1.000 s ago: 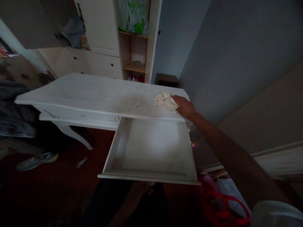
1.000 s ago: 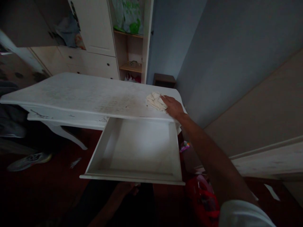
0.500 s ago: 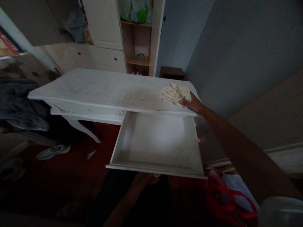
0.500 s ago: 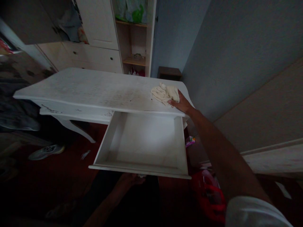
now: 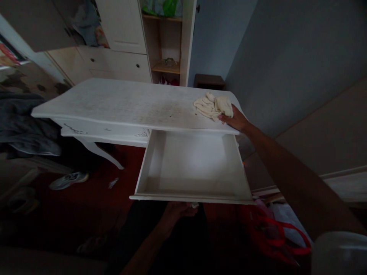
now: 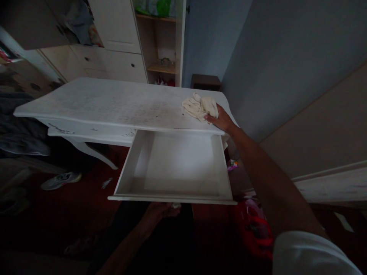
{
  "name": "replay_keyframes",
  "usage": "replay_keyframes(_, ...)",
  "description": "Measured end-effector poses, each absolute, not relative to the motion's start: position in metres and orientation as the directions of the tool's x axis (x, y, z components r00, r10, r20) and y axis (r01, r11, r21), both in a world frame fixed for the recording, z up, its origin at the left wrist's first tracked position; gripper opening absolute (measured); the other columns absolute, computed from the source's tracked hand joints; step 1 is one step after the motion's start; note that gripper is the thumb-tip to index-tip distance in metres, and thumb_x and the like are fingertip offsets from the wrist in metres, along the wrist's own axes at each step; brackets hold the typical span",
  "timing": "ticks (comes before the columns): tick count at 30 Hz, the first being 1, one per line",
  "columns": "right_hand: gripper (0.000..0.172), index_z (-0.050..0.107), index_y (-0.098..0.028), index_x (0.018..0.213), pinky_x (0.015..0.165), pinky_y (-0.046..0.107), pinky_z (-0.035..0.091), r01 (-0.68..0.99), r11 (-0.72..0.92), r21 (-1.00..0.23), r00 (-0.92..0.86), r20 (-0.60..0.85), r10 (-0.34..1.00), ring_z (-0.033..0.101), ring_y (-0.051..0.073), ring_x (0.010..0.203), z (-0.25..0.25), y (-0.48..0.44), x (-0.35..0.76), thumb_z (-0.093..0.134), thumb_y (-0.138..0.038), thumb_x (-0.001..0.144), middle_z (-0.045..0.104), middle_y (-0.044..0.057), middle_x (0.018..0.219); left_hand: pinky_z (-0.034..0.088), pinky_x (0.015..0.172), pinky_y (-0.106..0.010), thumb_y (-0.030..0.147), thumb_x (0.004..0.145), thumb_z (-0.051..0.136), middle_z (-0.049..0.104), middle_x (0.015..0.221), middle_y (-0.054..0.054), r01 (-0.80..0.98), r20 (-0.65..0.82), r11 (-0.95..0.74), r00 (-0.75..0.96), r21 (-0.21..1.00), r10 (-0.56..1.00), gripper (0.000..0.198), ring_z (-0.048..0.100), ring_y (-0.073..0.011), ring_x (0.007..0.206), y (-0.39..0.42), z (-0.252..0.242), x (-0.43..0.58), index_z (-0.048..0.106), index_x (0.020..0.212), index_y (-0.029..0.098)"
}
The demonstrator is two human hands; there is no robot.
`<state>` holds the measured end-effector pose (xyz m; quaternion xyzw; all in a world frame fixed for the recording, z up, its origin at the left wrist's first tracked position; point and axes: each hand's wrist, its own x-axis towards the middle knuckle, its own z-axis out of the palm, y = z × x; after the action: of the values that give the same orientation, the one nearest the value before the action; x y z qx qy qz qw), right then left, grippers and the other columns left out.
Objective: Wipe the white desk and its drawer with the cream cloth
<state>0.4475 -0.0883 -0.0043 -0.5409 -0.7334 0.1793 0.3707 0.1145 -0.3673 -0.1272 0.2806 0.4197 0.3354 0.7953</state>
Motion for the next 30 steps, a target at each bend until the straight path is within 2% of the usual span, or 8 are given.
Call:
replay_keyframes(11, 0.085, 0.047, -0.022, 0.140, 0.108, 0.056, 0.042, 0.658, 0.347, -0.668, -0.128, 0.355, 0.926, 0.053, 0.039, 0.127, -0.002, -0.092, 0.446, 0.073, -0.062, 0.070, 0.059, 0.012, 0.138, 0.057, 0.084, -0.042, 0.053, 0.067, 0.081, 0.077, 0.095, -0.017, -0.297, -0.465, 0.624, 0.458, 0.723, 0.758, 0.052, 0.073, -0.0291, 0.086, -0.344, -0.105, 0.122, 0.076, 0.094, 0.008)
replay_keyframes(18, 0.075, 0.054, -0.022, 0.133, 0.108, 0.057, 0.043, 0.668, 0.365, -0.648, -0.142, 0.370, 0.918, 0.057, 0.037, 0.121, -0.001, -0.091, 0.446, 0.073, -0.058, 0.070, 0.063, 0.011, 0.131, 0.055, 0.090, -0.046, 0.054, 0.069, 0.080, 0.077, 0.092, -0.019, -0.330, -0.419, 0.591, 0.463, 0.737, 0.781, 0.052, 0.074, -0.0305, 0.088, -0.311, -0.097, 0.135, 0.075, 0.088, 0.007)
replay_keyframes(24, 0.080, 0.050, -0.025, 0.138, 0.108, 0.059, 0.042, 0.669, 0.335, -0.664, -0.114, 0.354, 0.928, 0.052, 0.040, 0.127, -0.005, -0.089, 0.449, 0.072, -0.060, 0.070, 0.060, 0.010, 0.136, 0.056, 0.086, -0.043, 0.049, 0.069, 0.081, 0.077, 0.092, -0.019, -0.324, -0.429, 0.587, 0.443, 0.742, 0.787, 0.047, 0.074, -0.0284, 0.084, -0.282, -0.099, 0.138, 0.074, 0.086, 0.006)
replay_keyframes(30, 0.078, 0.051, -0.025, 0.137, 0.108, 0.059, 0.042, 0.625, 0.355, -0.696, -0.130, 0.355, 0.926, 0.057, 0.037, 0.122, -0.002, -0.092, 0.446, 0.073, -0.057, 0.069, 0.061, 0.009, 0.135, 0.058, 0.085, -0.040, 0.038, 0.075, 0.077, 0.077, 0.085, -0.016, -0.362, -0.454, 0.591, 0.396, 0.721, 0.798, 0.032, 0.074, -0.0256, 0.080, -0.248, -0.096, 0.143, 0.072, 0.084, 0.008)
